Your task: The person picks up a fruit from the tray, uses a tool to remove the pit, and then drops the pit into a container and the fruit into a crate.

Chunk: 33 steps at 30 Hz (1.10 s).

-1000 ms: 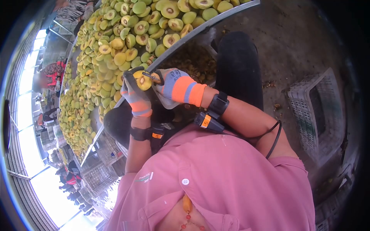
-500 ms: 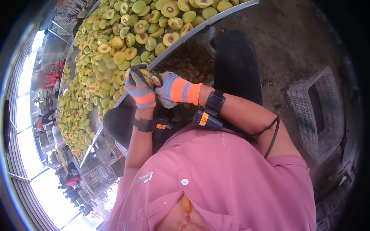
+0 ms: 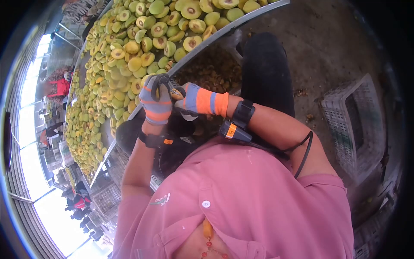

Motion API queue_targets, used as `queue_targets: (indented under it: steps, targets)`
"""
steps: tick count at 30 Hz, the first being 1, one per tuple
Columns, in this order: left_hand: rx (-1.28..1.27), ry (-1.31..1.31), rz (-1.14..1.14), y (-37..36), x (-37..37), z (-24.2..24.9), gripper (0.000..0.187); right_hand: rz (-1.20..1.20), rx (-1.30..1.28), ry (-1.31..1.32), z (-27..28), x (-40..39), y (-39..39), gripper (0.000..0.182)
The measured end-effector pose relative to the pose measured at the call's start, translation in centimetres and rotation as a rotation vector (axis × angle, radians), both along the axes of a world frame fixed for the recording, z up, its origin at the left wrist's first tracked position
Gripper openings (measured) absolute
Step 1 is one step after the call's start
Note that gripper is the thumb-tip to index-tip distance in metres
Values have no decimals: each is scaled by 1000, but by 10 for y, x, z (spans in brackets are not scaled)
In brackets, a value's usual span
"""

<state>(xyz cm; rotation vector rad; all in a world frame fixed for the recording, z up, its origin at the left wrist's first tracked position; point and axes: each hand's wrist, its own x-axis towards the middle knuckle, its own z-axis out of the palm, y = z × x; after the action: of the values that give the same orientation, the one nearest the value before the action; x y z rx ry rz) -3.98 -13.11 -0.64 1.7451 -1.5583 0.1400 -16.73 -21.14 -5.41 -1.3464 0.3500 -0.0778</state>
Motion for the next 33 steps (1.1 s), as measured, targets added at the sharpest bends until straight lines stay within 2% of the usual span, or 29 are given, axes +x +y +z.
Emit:
queue_targets:
  steps: [3,6,9,12,15,18,21,24,27,30,33]
  targets:
    - [35,520,122,1,-1,-20,11,-21,-16,-62,-14,6,-2,25]
    - [126,564,120,1,3,-21,11,8,-2,40,-7,4,-7,22]
    - [56,336,116,4,-3,-20,13,60,193,100,15,-6,-9,21]
    - [18,142,52,6,-2,-15,13,83,169,146,27,-10,-12,21]
    - [39,179,8,9,3,-16,13,44,80,58,-2,-2,-6,21]
    - [70,505,52,7,2,-23,13,53,-18,31,-5,2,-7,19]
    - [212,704,62,3,12,-23,14,70,-19,6,-11,3,-12,19]
    - [266,741,148,3,6,-23,13,118,63,130,2,-1,-13,21]
    - [144,461,183,4,-4,-24,21,30,184,51,12,-2,-6,17]
    - [37,603,290,-2,-17,-32,19,-32,66,170,15,1,-6,18]
    - [69,557,313,-3,-21,-29,17,-50,23,55,3,1,-6,21]
